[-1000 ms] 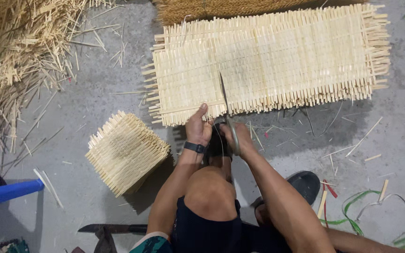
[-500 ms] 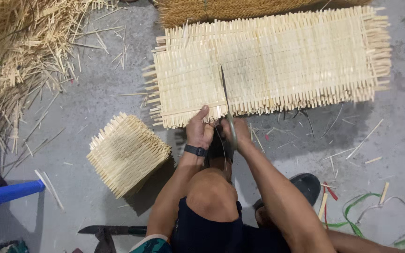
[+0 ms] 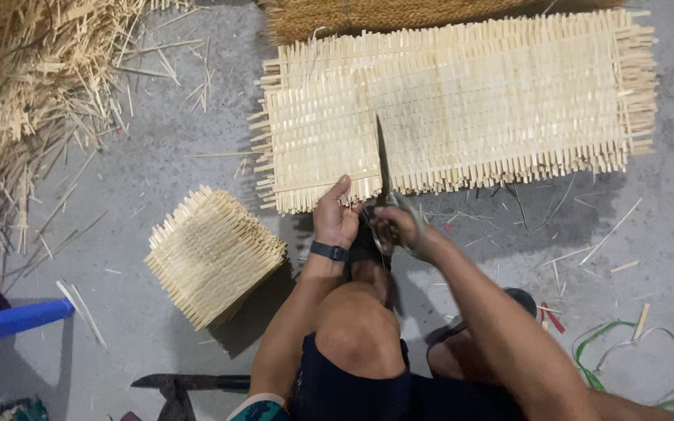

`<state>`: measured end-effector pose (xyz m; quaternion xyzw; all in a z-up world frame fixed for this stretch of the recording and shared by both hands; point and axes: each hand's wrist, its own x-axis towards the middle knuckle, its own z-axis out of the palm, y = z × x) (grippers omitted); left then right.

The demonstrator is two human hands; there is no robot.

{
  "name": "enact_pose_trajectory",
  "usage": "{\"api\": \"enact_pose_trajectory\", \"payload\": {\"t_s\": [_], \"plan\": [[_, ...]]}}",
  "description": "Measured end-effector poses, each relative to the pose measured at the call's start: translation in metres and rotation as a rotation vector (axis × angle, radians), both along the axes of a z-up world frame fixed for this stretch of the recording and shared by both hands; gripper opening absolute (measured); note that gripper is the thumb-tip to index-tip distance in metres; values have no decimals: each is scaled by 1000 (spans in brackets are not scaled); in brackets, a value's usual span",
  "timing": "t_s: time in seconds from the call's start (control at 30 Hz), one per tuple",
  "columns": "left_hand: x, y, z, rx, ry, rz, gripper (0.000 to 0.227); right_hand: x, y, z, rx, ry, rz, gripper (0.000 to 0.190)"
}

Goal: The person cuts a large woven bamboo mat into smaller rectangular pieces using shears. They repeatedly trim the mat, stack the cut pieces, and continue cutting until the mat is reduced to a pile of smaller sections.

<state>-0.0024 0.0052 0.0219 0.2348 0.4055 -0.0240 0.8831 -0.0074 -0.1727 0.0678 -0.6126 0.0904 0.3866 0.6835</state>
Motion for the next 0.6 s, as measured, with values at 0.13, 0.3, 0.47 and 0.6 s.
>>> {"api": "enact_pose_trajectory", "payload": {"t_s": [0.13,0.3,0.47,0.6], "plan": [[1,-2,6,27,23,10,30,27,-32,57,-58,243,116,38],[3,-3,26,-81,-86,5,30,60,-13,70,-120,103,124,45],[0,5,37,-95,-49,-39,31,54,8,19,-351,-56,19,44],[-3,5,37,-138,-68,-23,31,50,16,-84,-611,-521,34,32]]}}
